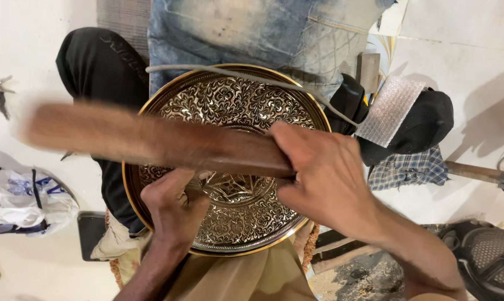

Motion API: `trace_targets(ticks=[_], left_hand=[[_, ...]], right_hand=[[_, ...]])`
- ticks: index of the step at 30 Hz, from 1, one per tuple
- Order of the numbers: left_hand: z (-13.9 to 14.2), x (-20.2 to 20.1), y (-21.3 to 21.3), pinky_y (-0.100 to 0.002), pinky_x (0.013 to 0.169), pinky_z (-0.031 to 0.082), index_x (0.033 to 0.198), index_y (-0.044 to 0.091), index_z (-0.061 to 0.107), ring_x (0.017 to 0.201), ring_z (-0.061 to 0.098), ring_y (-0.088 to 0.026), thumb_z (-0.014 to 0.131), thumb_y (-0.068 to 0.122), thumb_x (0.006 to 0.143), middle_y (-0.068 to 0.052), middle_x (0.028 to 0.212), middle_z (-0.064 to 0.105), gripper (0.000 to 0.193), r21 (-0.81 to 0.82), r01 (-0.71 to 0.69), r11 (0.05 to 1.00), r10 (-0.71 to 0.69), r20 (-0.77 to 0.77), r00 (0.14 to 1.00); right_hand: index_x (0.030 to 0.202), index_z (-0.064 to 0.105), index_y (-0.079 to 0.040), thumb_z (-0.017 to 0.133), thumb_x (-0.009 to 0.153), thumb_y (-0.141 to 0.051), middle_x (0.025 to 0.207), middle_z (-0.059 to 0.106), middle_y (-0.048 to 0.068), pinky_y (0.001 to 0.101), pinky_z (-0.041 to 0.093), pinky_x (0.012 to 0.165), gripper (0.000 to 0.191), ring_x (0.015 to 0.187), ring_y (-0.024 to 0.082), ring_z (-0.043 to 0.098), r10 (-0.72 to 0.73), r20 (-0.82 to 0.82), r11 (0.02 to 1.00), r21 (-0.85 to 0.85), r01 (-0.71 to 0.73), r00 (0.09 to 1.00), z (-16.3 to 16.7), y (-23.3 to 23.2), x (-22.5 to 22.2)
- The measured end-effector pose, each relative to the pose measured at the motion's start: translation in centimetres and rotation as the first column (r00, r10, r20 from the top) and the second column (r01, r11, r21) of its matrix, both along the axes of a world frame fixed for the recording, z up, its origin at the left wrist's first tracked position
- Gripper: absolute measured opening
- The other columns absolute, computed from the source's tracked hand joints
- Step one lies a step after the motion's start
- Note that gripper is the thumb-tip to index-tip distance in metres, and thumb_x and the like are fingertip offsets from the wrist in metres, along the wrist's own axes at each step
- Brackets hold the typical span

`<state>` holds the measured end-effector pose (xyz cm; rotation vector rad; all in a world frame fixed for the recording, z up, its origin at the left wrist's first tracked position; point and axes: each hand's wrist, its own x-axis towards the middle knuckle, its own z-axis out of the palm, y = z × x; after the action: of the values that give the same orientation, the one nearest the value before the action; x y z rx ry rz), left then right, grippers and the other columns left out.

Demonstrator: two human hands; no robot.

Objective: The person uses a chisel and wooden mallet to emboss a decorative pattern into a large metal plate. They repeatedly strike the chisel to create intricate designs and briefly wipe the surface with a cloth.

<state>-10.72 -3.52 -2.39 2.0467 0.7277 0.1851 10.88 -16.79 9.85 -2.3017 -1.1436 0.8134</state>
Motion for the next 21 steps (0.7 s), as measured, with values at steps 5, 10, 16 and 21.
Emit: trace_targets(ticks=[5, 10, 16, 21], left_hand=[[0.1, -0.1, 0.0, -0.028, 0.045, 0.053, 0.102, 0.003, 0.079, 0.051, 0.067, -0.013, 0.066, -0.012, 0.073, -0.008, 0.071, 0.075, 0.034, 0.047, -0.004, 0.999, 0.005, -0.022, 1.000], [1.1, 0.3, -0.2, -0.030, 0.058, 0.058, 0.109, -0.001, 0.076, 0.068, 0.072, -0.017, 0.062, -0.012, 0.072, -0.015, 0.091, 0.078, 0.040, 0.126, -0.031, 0.992, 0.021, 0.073, 0.997], [2.2, 0.8, 0.2, -0.031, 0.055, 0.056, 0.116, -0.004, 0.076, 0.063, 0.070, -0.017, 0.059, -0.016, 0.071, -0.016, 0.089, 0.077, 0.049, 0.038, -0.017, 0.999, 0.017, 0.017, 1.000], [3.0, 1.4, 0.1, -0.029, 0.084, 0.065, 0.121, -0.003, 0.071, 0.096, 0.079, -0.024, 0.061, -0.016, 0.087, -0.019, 0.111, 0.076, 0.038, 0.036, -0.087, 0.996, 0.078, 0.205, 0.976]], right_hand=[[0.094, 0.051, -0.005, 0.071, 0.062, -0.005, 0.066, 0.057, 0.012, 0.0465, 0.044, 0.050, 0.038, 0.053, 0.033, 0.058, 0.062, -0.029, 0.997, -0.041, -0.063, 0.998, 0.0, -0.6, 0.2], [0.088, 0.047, -0.005, 0.074, 0.060, -0.008, 0.065, 0.054, 0.013, 0.0498, 0.043, 0.054, 0.040, 0.057, 0.037, 0.056, 0.048, 0.030, 0.998, -0.036, -0.047, 0.998, 0.5, -0.5, 0.3], [0.089, 0.048, -0.005, 0.074, 0.061, -0.009, 0.066, 0.055, 0.011, 0.0500, 0.044, 0.051, 0.039, 0.054, 0.035, 0.057, 0.055, 0.092, 0.984, -0.175, -0.038, 0.994, 0.7, -1.1, -0.5], [0.106, 0.062, -0.004, 0.071, 0.063, -0.003, 0.075, 0.065, 0.010, 0.0365, 0.050, 0.055, 0.044, 0.061, 0.023, 0.066, -0.286, 0.001, 0.958, -0.005, 0.286, 0.958, -1.8, -5.1, -2.7]])
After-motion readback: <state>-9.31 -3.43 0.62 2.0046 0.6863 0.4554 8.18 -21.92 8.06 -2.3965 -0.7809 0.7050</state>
